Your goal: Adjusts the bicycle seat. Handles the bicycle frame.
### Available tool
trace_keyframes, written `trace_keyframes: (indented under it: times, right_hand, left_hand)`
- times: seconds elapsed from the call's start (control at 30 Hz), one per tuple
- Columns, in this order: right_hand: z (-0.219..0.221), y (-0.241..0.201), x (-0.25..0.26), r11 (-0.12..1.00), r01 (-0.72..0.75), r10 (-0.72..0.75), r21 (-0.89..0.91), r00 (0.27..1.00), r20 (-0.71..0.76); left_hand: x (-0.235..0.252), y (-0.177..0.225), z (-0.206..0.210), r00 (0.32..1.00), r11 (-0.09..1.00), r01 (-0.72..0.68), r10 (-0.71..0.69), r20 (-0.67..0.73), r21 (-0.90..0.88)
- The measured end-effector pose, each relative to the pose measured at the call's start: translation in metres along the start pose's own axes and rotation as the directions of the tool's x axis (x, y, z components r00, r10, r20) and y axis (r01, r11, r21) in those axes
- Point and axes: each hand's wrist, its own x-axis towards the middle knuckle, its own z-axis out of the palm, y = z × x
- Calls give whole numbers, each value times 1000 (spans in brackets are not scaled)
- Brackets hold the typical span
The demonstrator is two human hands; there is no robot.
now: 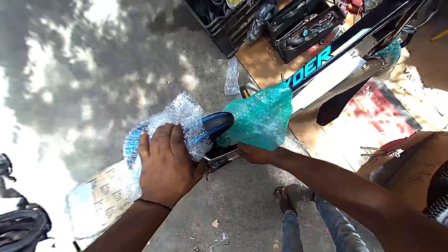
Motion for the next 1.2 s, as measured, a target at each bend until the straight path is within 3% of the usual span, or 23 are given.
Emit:
trace_keyframes:
  times: [0.07,0.13,0.2,0.3,0.53,0.73,0.83,0.9,0.97,1.03,1.1,1.13,1.2]
  right_hand:
    - [-24,-23,2,978,-97,97,-182,995,-11]
    - [-65,-76,10,894,-189,225,-407,973,43]
    - [-93,-141,32,801,-82,326,-593,891,316]
    - [-100,-193,64,696,28,397,-717,817,417]
    - [-113,-180,62,683,36,433,-730,785,444]
    - [-99,-171,50,671,8,288,-741,918,271]
    - [-99,-137,46,662,87,132,-744,964,231]
    - [-83,-89,27,723,70,-40,-688,997,59]
    - [-26,-29,9,837,15,-199,-548,940,-278]
    - [42,0,8,977,-14,-99,-214,857,-506]
    - [89,27,12,1000,-13,23,24,866,-499]
    - [92,34,16,998,-67,60,1,898,-436]
    - [55,12,4,966,-201,151,-164,950,-274]
  left_hand:
    - [5,2,-4,999,1000,3,-3,39,-4]
    - [9,6,-7,997,1000,23,-22,74,-9]
    - [9,11,-9,995,998,51,-48,89,-34]
    - [7,15,-15,991,997,58,-51,127,-46]
    - [12,19,-16,985,996,90,-90,149,3]
    - [9,14,-20,984,996,80,-74,164,-30]
    - [14,8,-19,988,997,77,-72,133,-27]
    - [14,8,-13,994,997,78,-76,82,-27]
    - [11,8,-2,997,997,71,-70,23,-21]
    - [8,5,6,999,998,51,-51,-9,-30]
    - [7,-4,7,999,999,35,-35,8,-2]
    - [7,-10,6,999,999,31,-32,31,13]
    - [0,-11,4,998,1000,22,-22,61,11]
